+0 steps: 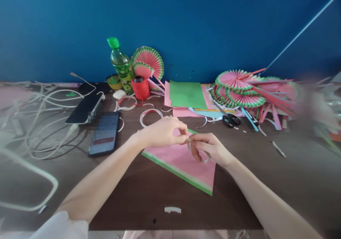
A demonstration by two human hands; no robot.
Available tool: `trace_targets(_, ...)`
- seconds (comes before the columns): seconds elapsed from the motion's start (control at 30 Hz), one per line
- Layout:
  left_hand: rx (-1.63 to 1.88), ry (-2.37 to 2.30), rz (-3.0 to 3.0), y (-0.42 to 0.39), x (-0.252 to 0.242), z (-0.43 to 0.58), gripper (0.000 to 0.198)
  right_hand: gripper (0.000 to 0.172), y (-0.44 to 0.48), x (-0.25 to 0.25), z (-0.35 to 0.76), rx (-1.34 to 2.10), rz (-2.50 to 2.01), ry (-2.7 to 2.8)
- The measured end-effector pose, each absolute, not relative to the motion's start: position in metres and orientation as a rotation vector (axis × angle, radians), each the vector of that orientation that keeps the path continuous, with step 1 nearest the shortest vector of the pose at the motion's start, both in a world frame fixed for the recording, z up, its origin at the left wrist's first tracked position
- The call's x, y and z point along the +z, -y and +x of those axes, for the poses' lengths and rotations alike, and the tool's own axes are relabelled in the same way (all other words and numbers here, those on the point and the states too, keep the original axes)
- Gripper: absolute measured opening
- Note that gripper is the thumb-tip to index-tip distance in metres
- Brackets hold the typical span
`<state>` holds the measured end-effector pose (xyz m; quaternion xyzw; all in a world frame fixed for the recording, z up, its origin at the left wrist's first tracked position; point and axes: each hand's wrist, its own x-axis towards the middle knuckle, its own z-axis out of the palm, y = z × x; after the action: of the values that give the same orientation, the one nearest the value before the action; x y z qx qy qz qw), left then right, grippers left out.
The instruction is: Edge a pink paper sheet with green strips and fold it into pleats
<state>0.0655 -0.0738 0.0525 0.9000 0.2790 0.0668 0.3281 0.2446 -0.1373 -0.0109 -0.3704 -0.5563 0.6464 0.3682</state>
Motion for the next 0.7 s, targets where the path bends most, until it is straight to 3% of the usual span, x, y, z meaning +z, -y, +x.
trace_targets(0.33,0.343,-0.841,2.496,0.064,0.036,0.064,0.016,0.030,0.136,-0.011,0.244,1.620,-1.016,1.464)
trace_targets(0.7,0.418,-2.075,2.331,0.015,0.039,0.005,0.019,0.031,0.132,-0.011,0.247,1.440,-1.097,1.421)
